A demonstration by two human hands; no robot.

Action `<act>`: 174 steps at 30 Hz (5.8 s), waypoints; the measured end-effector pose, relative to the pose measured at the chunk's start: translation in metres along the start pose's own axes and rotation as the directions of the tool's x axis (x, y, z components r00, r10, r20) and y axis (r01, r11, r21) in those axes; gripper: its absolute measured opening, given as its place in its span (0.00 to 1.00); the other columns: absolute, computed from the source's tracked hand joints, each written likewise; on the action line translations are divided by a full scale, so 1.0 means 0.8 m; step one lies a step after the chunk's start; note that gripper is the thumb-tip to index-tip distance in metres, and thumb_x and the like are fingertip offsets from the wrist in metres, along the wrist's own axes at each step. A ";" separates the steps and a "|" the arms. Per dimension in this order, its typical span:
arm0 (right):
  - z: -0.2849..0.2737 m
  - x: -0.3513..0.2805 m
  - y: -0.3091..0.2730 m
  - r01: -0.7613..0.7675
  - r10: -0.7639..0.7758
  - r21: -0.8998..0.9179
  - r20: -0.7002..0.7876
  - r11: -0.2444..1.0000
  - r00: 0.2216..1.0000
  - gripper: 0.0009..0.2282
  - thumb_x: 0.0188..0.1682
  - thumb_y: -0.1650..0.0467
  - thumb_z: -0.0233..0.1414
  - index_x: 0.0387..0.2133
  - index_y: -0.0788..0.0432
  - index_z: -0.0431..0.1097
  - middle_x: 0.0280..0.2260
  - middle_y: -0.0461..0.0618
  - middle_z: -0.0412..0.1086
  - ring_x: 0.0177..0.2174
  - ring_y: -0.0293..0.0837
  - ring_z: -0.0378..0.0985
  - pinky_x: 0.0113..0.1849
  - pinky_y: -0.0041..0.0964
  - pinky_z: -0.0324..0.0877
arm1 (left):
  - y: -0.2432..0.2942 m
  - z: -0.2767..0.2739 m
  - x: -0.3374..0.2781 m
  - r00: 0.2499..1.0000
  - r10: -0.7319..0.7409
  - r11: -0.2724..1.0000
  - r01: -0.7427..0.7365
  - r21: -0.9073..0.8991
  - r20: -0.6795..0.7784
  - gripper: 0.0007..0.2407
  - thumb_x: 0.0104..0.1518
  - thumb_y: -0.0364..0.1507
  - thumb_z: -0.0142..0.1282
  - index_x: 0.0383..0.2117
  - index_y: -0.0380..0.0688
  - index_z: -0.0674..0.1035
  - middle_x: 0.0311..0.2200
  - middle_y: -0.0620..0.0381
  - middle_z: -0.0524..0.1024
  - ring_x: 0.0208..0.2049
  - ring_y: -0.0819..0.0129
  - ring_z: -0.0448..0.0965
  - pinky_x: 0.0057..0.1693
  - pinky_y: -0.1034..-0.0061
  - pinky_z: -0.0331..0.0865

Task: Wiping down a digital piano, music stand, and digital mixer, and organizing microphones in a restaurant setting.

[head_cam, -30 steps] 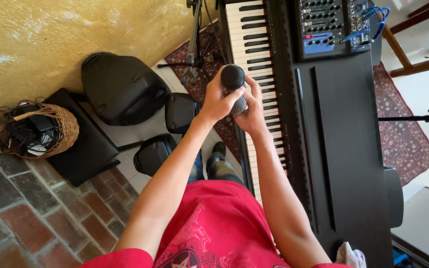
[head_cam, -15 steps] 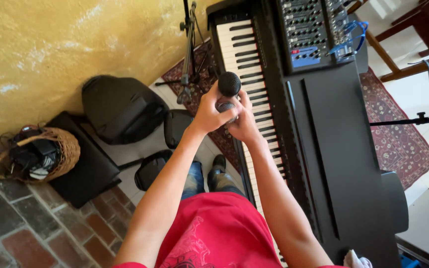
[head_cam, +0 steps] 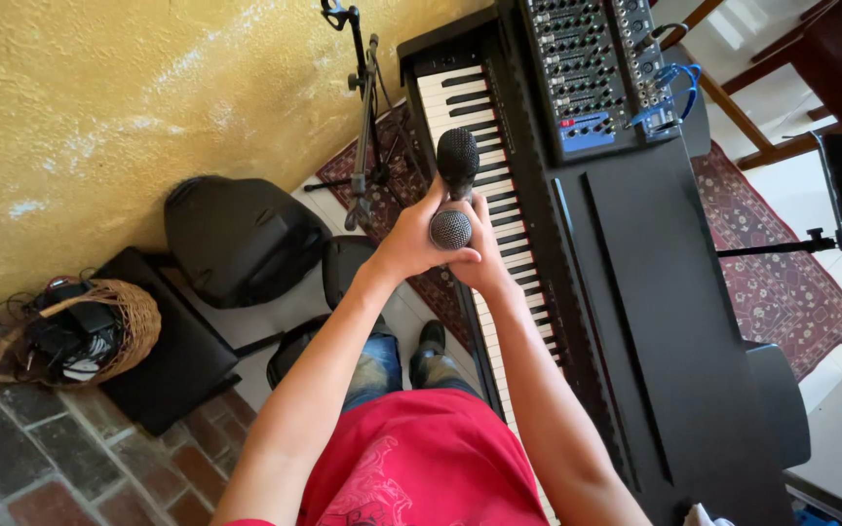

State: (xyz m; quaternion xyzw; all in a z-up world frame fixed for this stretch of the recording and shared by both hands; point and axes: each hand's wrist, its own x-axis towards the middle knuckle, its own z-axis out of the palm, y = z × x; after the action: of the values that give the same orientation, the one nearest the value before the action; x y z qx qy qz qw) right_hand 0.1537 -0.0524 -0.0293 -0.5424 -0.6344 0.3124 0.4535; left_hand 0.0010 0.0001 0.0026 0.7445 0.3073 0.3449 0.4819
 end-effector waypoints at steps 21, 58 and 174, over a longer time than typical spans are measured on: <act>0.026 -0.002 0.100 0.071 0.002 0.281 -0.250 0.957 0.968 0.20 0.55 0.83 0.50 0.54 0.58 0.47 0.45 0.56 0.69 0.45 0.47 0.78 0.49 0.37 0.73 | -0.026 0.002 -0.011 0.841 0.029 0.994 0.030 0.101 -0.541 0.19 0.55 0.30 0.72 0.48 0.37 0.75 0.38 0.51 0.84 0.39 0.67 0.86 0.48 0.75 0.78; 0.091 0.065 0.067 -0.044 0.160 0.389 -0.271 0.920 0.949 0.18 0.53 0.79 0.59 0.55 0.64 0.63 0.48 0.51 0.74 0.47 0.40 0.76 0.47 0.35 0.75 | 0.026 -0.175 -0.067 0.477 0.356 0.928 -0.078 0.365 -0.803 0.23 0.55 0.17 0.74 0.51 0.36 0.69 0.52 0.44 0.78 0.62 0.54 0.78 0.68 0.63 0.70; 0.206 -0.017 0.006 0.121 -0.141 0.090 0.268 0.989 0.953 0.19 0.38 0.82 0.58 0.45 0.63 0.66 0.47 0.61 0.72 0.55 0.59 0.71 0.56 0.47 0.64 | -0.056 -0.085 -0.240 0.223 0.054 0.994 0.078 0.074 -0.973 0.22 0.54 0.21 0.73 0.51 0.37 0.70 0.49 0.49 0.77 0.59 0.60 0.78 0.64 0.70 0.71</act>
State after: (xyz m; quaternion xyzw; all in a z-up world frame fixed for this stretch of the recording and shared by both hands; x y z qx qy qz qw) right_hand 0.0048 -0.0490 -0.1014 -0.4341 -0.7138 0.3763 0.4006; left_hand -0.1694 -0.1020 -0.0603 0.3893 0.5641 0.7131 0.1476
